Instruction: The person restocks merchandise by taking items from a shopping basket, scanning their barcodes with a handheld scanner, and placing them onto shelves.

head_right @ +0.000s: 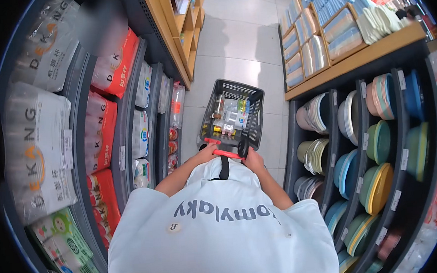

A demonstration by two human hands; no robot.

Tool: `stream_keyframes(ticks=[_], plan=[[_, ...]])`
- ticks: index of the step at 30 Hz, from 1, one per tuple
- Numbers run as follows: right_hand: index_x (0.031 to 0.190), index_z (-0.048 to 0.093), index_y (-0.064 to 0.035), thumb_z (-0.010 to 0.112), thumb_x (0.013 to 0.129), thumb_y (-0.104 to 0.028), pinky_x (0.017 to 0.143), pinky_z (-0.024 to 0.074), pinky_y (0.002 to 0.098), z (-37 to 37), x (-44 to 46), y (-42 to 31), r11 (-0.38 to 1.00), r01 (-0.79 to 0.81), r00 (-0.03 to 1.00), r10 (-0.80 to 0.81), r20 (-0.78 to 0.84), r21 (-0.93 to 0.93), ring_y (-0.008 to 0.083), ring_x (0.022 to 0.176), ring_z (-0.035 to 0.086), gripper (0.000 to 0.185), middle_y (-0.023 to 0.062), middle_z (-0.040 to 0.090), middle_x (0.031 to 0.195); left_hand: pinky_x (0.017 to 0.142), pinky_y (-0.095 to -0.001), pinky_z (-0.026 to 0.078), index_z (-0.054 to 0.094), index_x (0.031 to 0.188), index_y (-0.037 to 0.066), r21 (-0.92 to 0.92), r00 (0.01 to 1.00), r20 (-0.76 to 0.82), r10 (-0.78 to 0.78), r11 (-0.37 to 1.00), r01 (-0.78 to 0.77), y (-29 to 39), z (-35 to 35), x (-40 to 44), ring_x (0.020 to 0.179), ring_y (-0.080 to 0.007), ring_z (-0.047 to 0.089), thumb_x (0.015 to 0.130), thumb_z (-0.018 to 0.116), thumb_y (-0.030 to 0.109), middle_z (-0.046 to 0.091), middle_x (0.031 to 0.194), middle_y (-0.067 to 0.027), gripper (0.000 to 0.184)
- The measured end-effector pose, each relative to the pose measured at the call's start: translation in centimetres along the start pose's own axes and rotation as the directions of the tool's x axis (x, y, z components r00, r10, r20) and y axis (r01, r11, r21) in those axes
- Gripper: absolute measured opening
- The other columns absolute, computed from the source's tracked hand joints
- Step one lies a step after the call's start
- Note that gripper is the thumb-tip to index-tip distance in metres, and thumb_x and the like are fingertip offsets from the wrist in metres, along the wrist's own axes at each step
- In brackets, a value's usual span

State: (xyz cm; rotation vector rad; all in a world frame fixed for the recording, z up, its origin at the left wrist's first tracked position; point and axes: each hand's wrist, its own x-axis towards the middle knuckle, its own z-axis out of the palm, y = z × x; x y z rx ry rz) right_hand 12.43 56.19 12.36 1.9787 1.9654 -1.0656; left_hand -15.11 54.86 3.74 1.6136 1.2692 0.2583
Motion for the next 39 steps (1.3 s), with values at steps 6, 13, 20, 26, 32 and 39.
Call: stream_keyframes(ticks=[6, 13, 20, 26, 32, 39], plan=[[0.113, 0.053, -0.0047, 0.078, 0.079, -0.039, 0.078, 0.0532, 0.0530, -3.2, 2.5, -7.5, 0.999, 0.021, 1.000, -0.021, -0.006, 0.049, 0.0429, 0.098, 0.067, 0.054, 0.0236, 0.070, 0.102, 0.103, -0.0424, 0.044, 0.060, 0.098, 0.003, -0.134, 0.992, -0.128, -0.018, 0.991, 0.001, -1.1, -5.9, 1.6, 0.125, -0.0374, 0.051, 0.083, 0.063, 0.007, 0.054, 0.124, -0.0181, 0.016], [0.117, 0.052, -0.0040, 0.075, 0.080, -0.047, 0.081, 0.0521, 0.0539, -4.5, 5.8, -8.6, 0.998, 0.059, 0.998, -0.059, 0.004, 0.034, 0.0441, 0.102, 0.065, 0.061, 0.0242, 0.069, 0.107, 0.109, -0.0409, 0.041, 0.063, 0.102, 0.004, -0.128, 0.996, -0.022, -0.087, 0.988, 0.084, -0.4, -10.4, 2.3, 0.135, -0.0343, 0.047, 0.091, 0.061, 0.017, 0.045, 0.147, -0.0165, 0.017], [0.128, 0.051, -0.0068, 0.075, 0.081, -0.046, 0.083, 0.0517, 0.0537, -5.5, 10.9, -4.8, 1.000, 0.015, 0.994, -0.014, 0.113, -0.007, 0.0436, 0.105, 0.065, 0.066, 0.0234, 0.068, 0.111, 0.105, -0.0392, 0.043, 0.066, 0.094, 0.002, -0.199, 0.990, -0.071, -0.123, 0.974, 0.106, -2.9, -8.0, 6.3, 0.128, -0.0373, 0.052, 0.083, 0.068, 0.011, 0.053, 0.138, -0.0195, 0.015], [0.131, 0.053, -0.0186, 0.076, 0.079, -0.048, 0.083, 0.0525, 0.0524, -11.2, 15.6, -2.3, 0.999, 0.045, 0.984, -0.040, 0.174, -0.025, 0.0414, 0.104, 0.066, 0.065, 0.0191, 0.070, 0.110, 0.104, -0.0404, 0.045, 0.067, 0.093, 0.002, -0.142, 0.992, -0.102, -0.075, 0.988, 0.060, -2.1, -6.7, 11.6, 0.126, -0.0378, 0.054, 0.082, 0.072, 0.013, 0.053, 0.137, -0.0204, 0.016], [0.133, 0.053, -0.0190, 0.075, 0.080, -0.049, 0.081, 0.0531, 0.0511, -17.1, 20.8, -0.3, 0.986, 0.168, 0.956, -0.160, 0.246, -0.015, 0.0401, 0.101, 0.067, 0.065, 0.0189, 0.071, 0.104, 0.108, -0.0406, 0.043, 0.069, 0.099, 0.000, -0.127, 0.965, -0.107, -0.240, 0.966, 0.226, 4.9, -9.2, 16.6, 0.130, -0.0382, 0.051, 0.082, 0.066, 0.007, 0.050, 0.142, -0.0210, 0.019], [0.121, 0.058, -0.0140, 0.073, 0.081, -0.040, 0.081, 0.0530, 0.0529, -19.1, 26.6, 2.0, 0.958, 0.252, 0.908, -0.282, 0.310, 0.133, 0.0421, 0.098, 0.068, 0.050, 0.0210, 0.071, 0.104, 0.105, -0.0428, 0.044, 0.065, 0.090, -0.002, -0.074, 0.942, -0.159, -0.294, 0.955, 0.286, 5.9, -10.2, 20.0, 0.128, -0.0382, 0.052, 0.077, 0.056, -0.002, 0.052, 0.140, -0.0224, 0.016]])
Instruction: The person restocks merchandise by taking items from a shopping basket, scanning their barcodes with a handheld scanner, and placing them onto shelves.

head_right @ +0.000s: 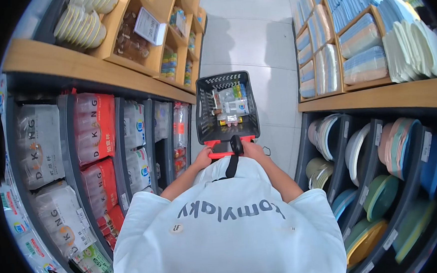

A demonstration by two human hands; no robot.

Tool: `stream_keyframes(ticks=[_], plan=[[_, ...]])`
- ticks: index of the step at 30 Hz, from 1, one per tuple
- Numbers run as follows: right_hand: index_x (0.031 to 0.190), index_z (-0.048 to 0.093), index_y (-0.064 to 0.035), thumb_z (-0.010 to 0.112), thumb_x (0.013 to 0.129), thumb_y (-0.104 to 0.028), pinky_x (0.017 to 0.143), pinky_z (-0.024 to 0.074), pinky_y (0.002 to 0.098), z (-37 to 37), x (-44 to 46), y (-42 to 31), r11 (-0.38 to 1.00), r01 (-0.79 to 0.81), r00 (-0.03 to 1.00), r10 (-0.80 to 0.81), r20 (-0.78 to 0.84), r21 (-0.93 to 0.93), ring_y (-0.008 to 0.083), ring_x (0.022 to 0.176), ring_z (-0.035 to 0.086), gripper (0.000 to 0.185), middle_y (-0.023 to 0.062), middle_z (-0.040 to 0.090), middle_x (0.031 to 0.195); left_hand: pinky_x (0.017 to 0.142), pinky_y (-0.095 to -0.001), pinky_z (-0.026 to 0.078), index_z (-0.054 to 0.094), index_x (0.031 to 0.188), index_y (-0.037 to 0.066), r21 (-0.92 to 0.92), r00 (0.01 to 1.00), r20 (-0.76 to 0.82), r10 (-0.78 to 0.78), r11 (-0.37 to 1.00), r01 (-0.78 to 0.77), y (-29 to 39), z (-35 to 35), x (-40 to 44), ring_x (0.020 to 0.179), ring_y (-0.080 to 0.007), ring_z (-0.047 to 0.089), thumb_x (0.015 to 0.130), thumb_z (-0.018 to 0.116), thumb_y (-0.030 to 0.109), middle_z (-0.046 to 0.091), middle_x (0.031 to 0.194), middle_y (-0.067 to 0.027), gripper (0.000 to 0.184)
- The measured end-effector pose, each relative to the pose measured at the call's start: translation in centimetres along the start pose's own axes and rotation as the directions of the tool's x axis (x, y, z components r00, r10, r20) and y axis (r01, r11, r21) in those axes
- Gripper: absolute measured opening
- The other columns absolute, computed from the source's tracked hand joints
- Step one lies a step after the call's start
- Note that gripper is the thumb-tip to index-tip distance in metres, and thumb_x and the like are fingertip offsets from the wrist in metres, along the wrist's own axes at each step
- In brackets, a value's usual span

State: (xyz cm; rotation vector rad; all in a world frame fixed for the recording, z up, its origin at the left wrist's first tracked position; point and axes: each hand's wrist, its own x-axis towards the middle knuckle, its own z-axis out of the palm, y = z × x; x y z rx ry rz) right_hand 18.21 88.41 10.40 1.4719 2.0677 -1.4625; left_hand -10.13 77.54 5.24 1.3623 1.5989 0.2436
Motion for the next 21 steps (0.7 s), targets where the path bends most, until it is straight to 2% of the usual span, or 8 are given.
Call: stream_keyframes(ticks=[2, 3, 8, 10, 13, 15, 19, 21], plan=[[0.121, 0.059, -0.0139, 0.074, 0.080, -0.040, 0.083, 0.0533, 0.0522, -2.1, 0.4, -0.3, 0.999, 0.032, 0.999, -0.031, 0.030, -0.019, 0.0420, 0.099, 0.068, 0.051, 0.0212, 0.071, 0.106, 0.102, -0.0457, 0.046, 0.067, 0.094, 0.000, 0.057, 0.987, -0.011, -0.159, 0.986, 0.159, 2.4, 0.0, 0.7, 0.126, -0.0361, 0.054, 0.081, 0.056, 0.002, 0.054, 0.136, -0.0198, 0.018], [0.122, 0.059, -0.0138, 0.074, 0.080, -0.040, 0.085, 0.0536, 0.0515, -3.2, 0.5, -0.5, 0.998, 0.052, 0.997, -0.049, 0.064, -0.041, 0.0419, 0.100, 0.067, 0.052, 0.0215, 0.071, 0.107, 0.099, -0.0511, 0.048, 0.068, 0.104, 0.005, 0.255, 0.949, -0.053, -0.311, 0.915, 0.314, 7.2, -1.3, 0.1, 0.122, -0.0340, 0.057, 0.085, 0.058, 0.010, 0.055, 0.132, -0.0160, 0.023], [0.126, 0.059, -0.0134, 0.079, 0.075, -0.044, 0.088, 0.0539, 0.0491, -6.2, 1.8, 0.6, 0.992, 0.123, 0.986, -0.126, 0.112, 0.031, 0.0403, 0.105, 0.067, 0.062, 0.0204, 0.071, 0.110, 0.096, -0.0572, 0.047, 0.067, 0.119, 0.013, 0.396, 0.922, -0.042, -0.386, 0.840, 0.370, 8.5, -1.1, 2.0, 0.118, -0.0332, 0.060, 0.087, 0.061, 0.016, 0.053, 0.134, -0.0115, 0.033], [0.127, 0.059, -0.0133, 0.081, 0.073, -0.046, 0.088, 0.0539, 0.0485, -7.2, 2.8, 1.3, 0.985, 0.164, 0.979, -0.169, 0.117, 0.055, 0.0394, 0.106, 0.067, 0.067, 0.0195, 0.071, 0.111, 0.096, -0.0571, 0.047, 0.066, 0.121, 0.014, 0.434, 0.913, 0.064, -0.402, 0.836, 0.337, 9.6, -1.7, 3.0, 0.120, -0.0330, 0.060, 0.088, 0.062, 0.018, 0.052, 0.135, -0.0121, 0.033], [0.129, 0.059, -0.0138, 0.083, 0.072, -0.048, 0.088, 0.0541, 0.0472, -8.7, 3.9, 1.6, 0.990, 0.139, 0.984, -0.139, 0.109, 0.000, 0.0376, 0.106, 0.067, 0.071, 0.0176, 0.071, 0.112, 0.097, -0.0566, 0.047, 0.066, 0.123, 0.016, 0.379, 0.899, 0.102, -0.427, 0.852, 0.362, 10.8, -2.1, 4.2, 0.122, -0.0334, 0.059, 0.089, 0.063, 0.022, 0.051, 0.137, -0.0122, 0.035], [0.129, 0.058, -0.0135, 0.084, 0.070, -0.050, 0.089, 0.0540, 0.0465, -9.9, 4.4, 1.9, 0.973, 0.205, 0.975, -0.213, 0.069, 0.107, 0.0373, 0.107, 0.067, 0.074, 0.0168, 0.071, 0.115, 0.098, -0.0564, 0.047, 0.065, 0.124, 0.017, 0.323, 0.902, 0.103, -0.420, 0.872, 0.369, 10.1, -2.0, 5.7, 0.122, -0.0338, 0.059, 0.089, 0.064, 0.024, 0.051, 0.137, -0.0128, 0.036], [0.129, 0.058, -0.0137, 0.086, 0.069, -0.049, 0.090, 0.0538, 0.0459, -11.3, 6.2, 0.7, 0.972, 0.199, 0.977, -0.207, 0.053, 0.128, 0.0383, 0.108, 0.067, 0.075, 0.0169, 0.070, 0.116, 0.099, -0.0569, 0.046, 0.064, 0.126, 0.018, 0.219, 0.905, 0.111, -0.411, 0.898, 0.382, 9.2, -3.0, 7.4, 0.124, -0.0354, 0.058, 0.088, 0.065, 0.030, 0.048, 0.140, -0.0151, 0.040], [0.127, 0.059, -0.0139, 0.088, 0.069, -0.038, 0.094, 0.0520, 0.0434, -12.1, 7.9, -0.4, 0.994, 0.085, 0.992, -0.090, 0.087, 0.064, 0.0341, 0.112, 0.066, 0.069, 0.0130, 0.071, 0.117, 0.100, -0.0580, 0.046, 0.064, 0.126, 0.018, 0.215, 0.915, 0.106, -0.389, 0.907, 0.361, 9.3, -4.2, 8.4, 0.125, -0.0358, 0.058, 0.087, 0.066, 0.034, 0.046, 0.142, -0.0152, 0.042]])
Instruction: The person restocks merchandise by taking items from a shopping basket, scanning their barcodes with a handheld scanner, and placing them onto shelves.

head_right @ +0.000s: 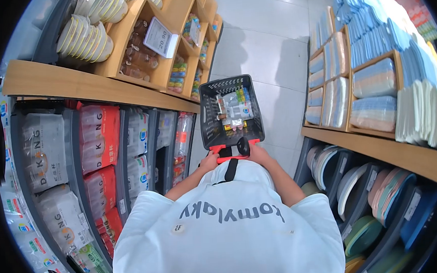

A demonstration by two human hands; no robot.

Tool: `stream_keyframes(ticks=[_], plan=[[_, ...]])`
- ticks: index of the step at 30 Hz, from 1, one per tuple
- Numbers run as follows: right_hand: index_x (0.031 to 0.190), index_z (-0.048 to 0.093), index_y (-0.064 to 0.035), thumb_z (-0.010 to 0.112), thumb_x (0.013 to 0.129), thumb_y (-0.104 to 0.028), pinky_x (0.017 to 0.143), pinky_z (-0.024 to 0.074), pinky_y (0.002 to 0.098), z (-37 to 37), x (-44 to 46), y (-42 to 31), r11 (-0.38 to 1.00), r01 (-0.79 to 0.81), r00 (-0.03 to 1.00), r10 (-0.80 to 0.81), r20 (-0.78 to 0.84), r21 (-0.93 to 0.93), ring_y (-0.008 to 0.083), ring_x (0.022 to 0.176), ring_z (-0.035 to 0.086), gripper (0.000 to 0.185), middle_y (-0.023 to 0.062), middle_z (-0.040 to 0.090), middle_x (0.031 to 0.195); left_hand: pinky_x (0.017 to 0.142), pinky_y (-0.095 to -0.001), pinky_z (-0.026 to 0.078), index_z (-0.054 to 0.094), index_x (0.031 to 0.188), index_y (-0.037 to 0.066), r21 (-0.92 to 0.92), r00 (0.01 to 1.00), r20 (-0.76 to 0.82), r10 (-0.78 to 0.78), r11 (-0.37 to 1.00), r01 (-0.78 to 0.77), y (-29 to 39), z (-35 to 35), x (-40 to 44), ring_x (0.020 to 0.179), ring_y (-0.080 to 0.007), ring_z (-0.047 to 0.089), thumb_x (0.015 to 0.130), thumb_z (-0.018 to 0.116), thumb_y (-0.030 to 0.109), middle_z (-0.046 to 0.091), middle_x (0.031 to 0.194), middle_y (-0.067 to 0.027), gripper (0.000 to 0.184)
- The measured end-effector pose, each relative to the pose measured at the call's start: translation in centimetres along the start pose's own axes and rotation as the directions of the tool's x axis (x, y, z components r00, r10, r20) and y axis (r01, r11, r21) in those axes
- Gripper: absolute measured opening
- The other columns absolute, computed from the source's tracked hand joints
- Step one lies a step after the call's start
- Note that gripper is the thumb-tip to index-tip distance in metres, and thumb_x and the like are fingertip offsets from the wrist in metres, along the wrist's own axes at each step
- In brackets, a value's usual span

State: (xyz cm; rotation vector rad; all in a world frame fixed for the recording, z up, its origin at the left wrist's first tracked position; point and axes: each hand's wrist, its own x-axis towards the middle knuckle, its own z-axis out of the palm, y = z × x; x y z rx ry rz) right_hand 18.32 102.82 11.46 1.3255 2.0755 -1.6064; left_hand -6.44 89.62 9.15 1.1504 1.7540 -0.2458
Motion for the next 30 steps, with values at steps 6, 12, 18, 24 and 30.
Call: stream_keyframes(ticks=[6, 12, 18, 24, 30], plan=[[0.111, 0.065, -0.0024, 0.078, 0.084, -0.016, 0.071, 0.0583, 0.0362, -5.1, 3.6, 0.4, 0.640, -0.265, 0.951, 0.297, 0.085, 0.722, 0.0220, 0.078, 0.072, 0.033, 0.0112, 0.070, 0.096, 0.104, -0.0577, 0.042, 0.064, 0.126, 0.015, 0.002, 0.983, 0.135, 0.122, 0.992, -0.123, 0.5, -6.6, 6.5, 0.129, -0.0380, 0.052, 0.084, 0.069, 0.050, 0.041, 0.147, -0.0137, 0.055], [0.098, 0.066, -0.0001, 0.075, 0.084, -0.004, 0.052, 0.0490, 0.0284, -5.6, 8.5, -5.0, 0.506, -0.167, 0.843, 0.519, -0.144, 0.847, 0.0132, 0.060, 0.061, 0.017, 0.0059, 0.067, 0.084, 0.105, -0.0608, 0.041, 0.061, 0.131, 0.026, -0.009, 0.935, 0.285, 0.211, 0.976, -0.218, -0.2, -11.9, 13.5, 0.131, -0.0449, 0.050, 0.084, 0.070, 0.052, 0.031, 0.157, -0.0173, 0.055], [0.091, 0.065, -0.0026, 0.074, 0.081, -0.003, 0.059, 0.0478, 0.0274, -8.1, 14.2, -8.2, 0.536, -0.186, 0.771, 0.599, -0.216, 0.824, 0.0129, 0.069, 0.063, 0.014, 0.0029, 0.064, 0.080, 0.113, -0.0553, 0.033, 0.051, 0.141, 0.022, -0.123, 0.702, 0.557, 0.444, 0.880, -0.459, 1.7, -18.3, 18.3, 0.143, -0.0480, 0.030, 0.068, 0.087, 0.042, 0.024, 0.157, -0.0252, 0.084], [0.087, 0.067, 0.0007, 0.075, 0.081, -0.011, 0.072, 0.0498, 0.0350, -11.2, 17.1, -8.9, 0.655, -0.237, 0.683, 0.638, -0.356, 0.718, 0.0180, 0.075, 0.064, 0.015, 0.0072, 0.067, 0.078, 0.112, -0.0455, 0.035, 0.052, 0.141, 0.009, -0.624, 0.687, 0.646, 0.333, 0.749, 0.224, 0.6, -19.9, 29.8, 0.134, -0.0256, 0.044, 0.083, 0.077, 0.041, 0.050, 0.136, -0.0135, 0.070], [0.096, 0.065, 0.0005, 0.076, 0.082, -0.011, 0.072, 0.0496, 0.0328, -12.6, 18.0, -9.9, 0.549, -0.362, 0.687, 0.703, -0.183, 0.753, 0.0152, 0.076, 0.061, 0.022, 0.0046, 0.066, 0.082, 0.065, -0.0517, 0.059, 0.058, 0.121, -0.008, -0.110, 0.657, 0.687, -0.310, 0.850, 0.516, 3.3, -21.7, 39.0, 0.074, -0.0414, 0.073, 0.090, 0.063, 0.050, 0.067, 0.108, -0.0230, 0.066]])
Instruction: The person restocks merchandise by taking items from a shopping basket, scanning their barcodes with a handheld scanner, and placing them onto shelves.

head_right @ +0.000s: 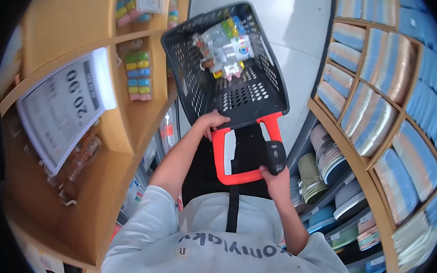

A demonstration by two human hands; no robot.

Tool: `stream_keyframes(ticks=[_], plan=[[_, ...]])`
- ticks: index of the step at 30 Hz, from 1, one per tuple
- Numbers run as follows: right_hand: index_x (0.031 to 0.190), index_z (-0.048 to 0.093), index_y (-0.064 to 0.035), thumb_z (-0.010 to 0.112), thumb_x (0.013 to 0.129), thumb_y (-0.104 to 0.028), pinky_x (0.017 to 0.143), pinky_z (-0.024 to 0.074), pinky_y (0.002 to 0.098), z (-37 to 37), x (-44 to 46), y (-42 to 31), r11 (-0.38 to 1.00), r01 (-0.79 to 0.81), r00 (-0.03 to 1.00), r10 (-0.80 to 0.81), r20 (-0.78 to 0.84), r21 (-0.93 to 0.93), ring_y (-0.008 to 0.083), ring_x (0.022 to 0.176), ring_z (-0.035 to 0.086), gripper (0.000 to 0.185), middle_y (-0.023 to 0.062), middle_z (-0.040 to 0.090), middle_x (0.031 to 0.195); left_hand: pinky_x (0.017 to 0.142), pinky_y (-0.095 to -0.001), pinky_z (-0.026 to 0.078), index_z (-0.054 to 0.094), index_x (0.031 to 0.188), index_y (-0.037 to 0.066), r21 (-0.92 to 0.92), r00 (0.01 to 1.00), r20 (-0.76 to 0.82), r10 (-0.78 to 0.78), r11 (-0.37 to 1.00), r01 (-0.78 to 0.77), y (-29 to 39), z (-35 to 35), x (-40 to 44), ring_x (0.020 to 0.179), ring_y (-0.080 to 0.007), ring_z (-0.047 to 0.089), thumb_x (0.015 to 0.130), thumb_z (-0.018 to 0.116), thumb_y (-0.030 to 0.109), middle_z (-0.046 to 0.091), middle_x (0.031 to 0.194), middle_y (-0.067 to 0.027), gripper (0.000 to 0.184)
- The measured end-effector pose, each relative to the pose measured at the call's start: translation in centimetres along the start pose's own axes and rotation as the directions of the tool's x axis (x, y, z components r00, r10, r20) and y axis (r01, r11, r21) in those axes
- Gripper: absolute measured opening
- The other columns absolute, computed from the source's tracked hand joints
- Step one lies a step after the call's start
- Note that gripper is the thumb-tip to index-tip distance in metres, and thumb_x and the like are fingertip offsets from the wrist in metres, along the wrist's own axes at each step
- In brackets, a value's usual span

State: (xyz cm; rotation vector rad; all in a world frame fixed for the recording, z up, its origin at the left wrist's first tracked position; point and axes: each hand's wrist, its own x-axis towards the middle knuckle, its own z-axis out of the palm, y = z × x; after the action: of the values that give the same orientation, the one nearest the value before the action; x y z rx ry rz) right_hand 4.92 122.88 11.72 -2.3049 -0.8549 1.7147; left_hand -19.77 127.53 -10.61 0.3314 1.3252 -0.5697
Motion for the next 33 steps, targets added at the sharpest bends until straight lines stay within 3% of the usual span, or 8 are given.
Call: stream_keyframes(ticks=[3, 4, 7, 13, 15, 22, 27, 33], plan=[[0.099, 0.065, -0.0011, 0.077, 0.083, -0.009, 0.071, 0.0492, 0.0309, -0.7, 0.2, -0.5, 0.997, -0.020, 0.999, 0.024, 0.048, -0.079, 0.0131, 0.075, 0.059, 0.021, 0.0026, 0.065, 0.082, 0.060, -0.0464, 0.058, 0.062, 0.110, -0.010, -0.017, 0.949, -0.265, 0.168, 0.984, -0.179, -3.0, -2.2, 12.2, 0.061, -0.0363, 0.071, 0.092, 0.059, 0.041, 0.068, 0.100, -0.0225, 0.054], [0.112, 0.064, -0.0012, 0.073, 0.084, -0.004, 0.082, 0.0495, 0.0309, -1.0, 0.3, -1.9, 0.989, -0.137, 0.985, 0.142, 0.098, -0.054, 0.0134, 0.090, 0.061, 0.029, 0.0045, 0.067, 0.097, 0.067, -0.0463, 0.058, 0.061, 0.115, -0.007, -0.316, 0.940, -0.301, 0.159, 0.914, -0.256, -3.3, -3.7, 15.4, 0.066, -0.0346, 0.072, 0.093, 0.060, 0.038, 0.068, 0.105, -0.0224, 0.050], [0.131, 0.058, -0.0020, 0.067, 0.083, 0.004, 0.100, 0.0478, 0.0324, -2.2, 1.7, -4.3, 0.926, -0.377, 0.909, 0.374, 0.183, -0.021, 0.0162, 0.116, 0.061, 0.049, 0.0082, 0.067, 0.121, 0.093, -0.0486, 0.051, 0.049, 0.138, 0.003, -0.927, 0.936, -0.353, -0.009, 0.141, -0.348, -3.4, -6.1, 20.7, 0.107, -0.0295, 0.067, 0.095, 0.061, 0.035, 0.057, 0.133, -0.0174, 0.054], [0.113, 0.061, -0.0030, 0.065, 0.080, 0.014, 0.085, 0.0510, 0.0300, -4.2, 10.6, -3.6, 0.837, -0.493, 0.870, 0.474, 0.137, 0.237, 0.0148, 0.098, 0.065, 0.038, 0.0099, 0.069, 0.108, 0.110, -0.0555, 0.035, 0.039, 0.147, 0.011, -0.923, 0.919, -0.385, -0.090, 0.055, -0.381, 1.6, -7.7, 26.6, 0.142, -0.0265, 0.033, 0.095, 0.064, 0.033, 0.039, 0.153, -0.0060, 0.062], [0.114, 0.062, -0.0021, 0.065, 0.080, 0.013, 0.083, 0.0513, 0.0293, -4.6, 13.2, -2.7, 0.832, -0.533, 0.845, 0.515, 0.143, 0.155, 0.0144, 0.093, 0.066, 0.037, 0.0084, 0.069, 0.101, 0.116, -0.0564, 0.028, 0.027, 0.157, 0.012, -0.938, 0.939, -0.337, -0.066, 0.110, -0.329, 3.2, -8.2, 28.1, 0.152, -0.0269, 0.021, 0.103, 0.048, 0.028, 0.017, 0.167, -0.0062, 0.060], [0.109, 0.063, -0.0013, 0.075, 0.081, -0.001, 0.076, 0.0520, 0.0313, -4.1, 15.8, -1.8, 0.866, -0.450, 0.849, 0.491, 0.197, -0.217, 0.0149, 0.082, 0.065, 0.031, 0.0049, 0.069, 0.089, 0.123, -0.0548, 0.006, 0.008, 0.162, 0.016, -0.819, 0.925, -0.366, -0.106, -0.435, -0.374, 3.6, -10.6, 33.6, 0.156, -0.0204, 0.003, 0.105, 0.023, 0.027, 0.010, 0.169, -0.0044, 0.060], [0.100, 0.065, -0.0029, 0.078, 0.081, -0.006, 0.072, 0.0494, 0.0307, -3.9, 15.5, -0.8, 0.885, -0.364, 0.891, 0.421, 0.168, -0.290, 0.0121, 0.079, 0.060, 0.024, 0.0017, 0.065, 0.088, 0.123, -0.0554, 0.002, 0.011, 0.161, 0.021, -0.701, 0.897, -0.427, -0.114, -0.585, -0.408, 5.3, -11.2, 34.7, 0.156, -0.0210, 0.005, 0.105, 0.025, 0.031, 0.018, 0.167, -0.0018, 0.059], [0.117, 0.058, -0.0031, 0.079, 0.082, -0.008, 0.083, 0.0501, 0.0336, -3.3, 16.2, -1.4, 0.926, -0.251, 0.911, 0.324, 0.254, -0.284, 0.0161, 0.093, 0.061, 0.042, 0.0060, 0.064, 0.104, 0.118, -0.0519, 0.025, 0.038, 0.145, 0.016, -0.824, 0.935, -0.296, -0.194, -0.443, -0.353, 7.2, -14.3, 33.1, 0.140, -0.0237, 0.033, 0.102, 0.050, 0.036, 0.040, 0.141, -0.0081, 0.049]])
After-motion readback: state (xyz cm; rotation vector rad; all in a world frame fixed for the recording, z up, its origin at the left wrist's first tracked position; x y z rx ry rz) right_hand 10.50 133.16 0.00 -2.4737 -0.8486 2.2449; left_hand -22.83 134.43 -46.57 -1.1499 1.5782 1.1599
